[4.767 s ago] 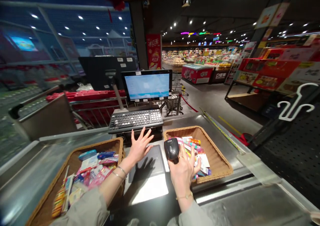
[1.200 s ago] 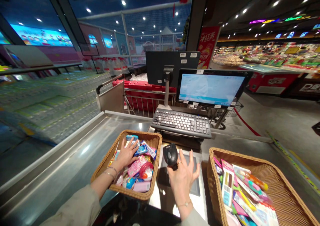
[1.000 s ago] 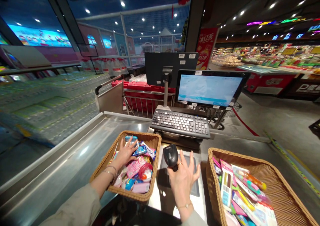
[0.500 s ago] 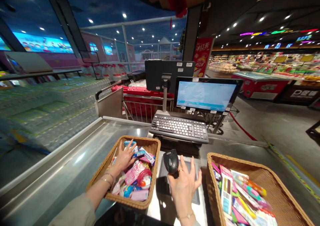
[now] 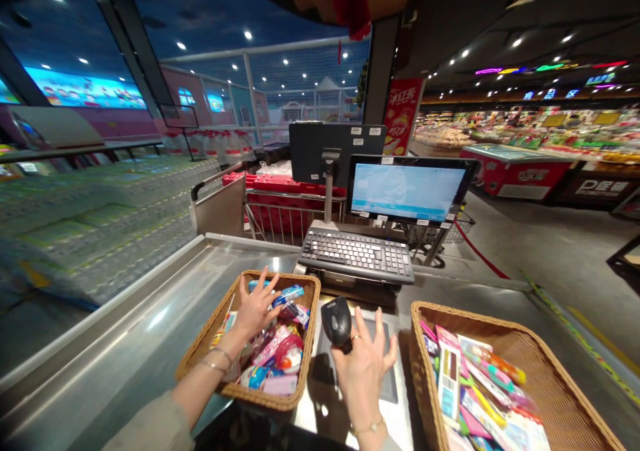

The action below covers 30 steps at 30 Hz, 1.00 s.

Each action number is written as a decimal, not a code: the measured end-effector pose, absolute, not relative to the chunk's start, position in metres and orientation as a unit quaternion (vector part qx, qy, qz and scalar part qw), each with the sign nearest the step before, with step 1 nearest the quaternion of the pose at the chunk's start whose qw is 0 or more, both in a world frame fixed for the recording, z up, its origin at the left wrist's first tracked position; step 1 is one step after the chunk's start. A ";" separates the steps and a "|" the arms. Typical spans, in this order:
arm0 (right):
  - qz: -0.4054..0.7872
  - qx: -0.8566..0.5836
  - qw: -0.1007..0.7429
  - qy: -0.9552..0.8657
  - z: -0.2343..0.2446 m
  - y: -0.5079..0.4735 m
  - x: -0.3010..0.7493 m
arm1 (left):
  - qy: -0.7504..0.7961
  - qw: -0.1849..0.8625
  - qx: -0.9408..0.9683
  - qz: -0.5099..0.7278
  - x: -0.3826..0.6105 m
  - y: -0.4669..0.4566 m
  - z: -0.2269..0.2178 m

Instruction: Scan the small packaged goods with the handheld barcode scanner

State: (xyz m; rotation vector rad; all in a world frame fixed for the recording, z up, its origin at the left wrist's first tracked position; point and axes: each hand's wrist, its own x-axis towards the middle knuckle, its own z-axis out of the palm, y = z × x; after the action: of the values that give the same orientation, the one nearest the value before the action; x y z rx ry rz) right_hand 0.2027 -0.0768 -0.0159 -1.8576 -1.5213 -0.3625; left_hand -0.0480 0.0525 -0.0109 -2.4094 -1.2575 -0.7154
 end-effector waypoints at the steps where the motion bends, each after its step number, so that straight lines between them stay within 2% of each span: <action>1: -0.139 -0.717 0.350 -0.587 -0.015 -0.077 0.203 | -0.436 0.167 -0.846 -0.257 -0.045 0.051 -0.008; 11: -0.173 -0.694 0.356 -0.602 -0.027 -0.075 0.213 | -0.422 0.171 -0.841 -0.292 -0.018 0.046 0.006; 30: -0.139 -0.694 0.330 -0.624 -0.017 -0.083 0.214 | -0.418 0.145 -0.845 -0.299 0.005 0.045 0.006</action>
State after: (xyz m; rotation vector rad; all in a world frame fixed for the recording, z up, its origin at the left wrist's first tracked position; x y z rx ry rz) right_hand 0.2145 -0.0829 -0.0170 -1.8147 -1.6330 -0.3625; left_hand 0.0051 0.0451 0.0065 -2.4358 -1.2057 -0.8620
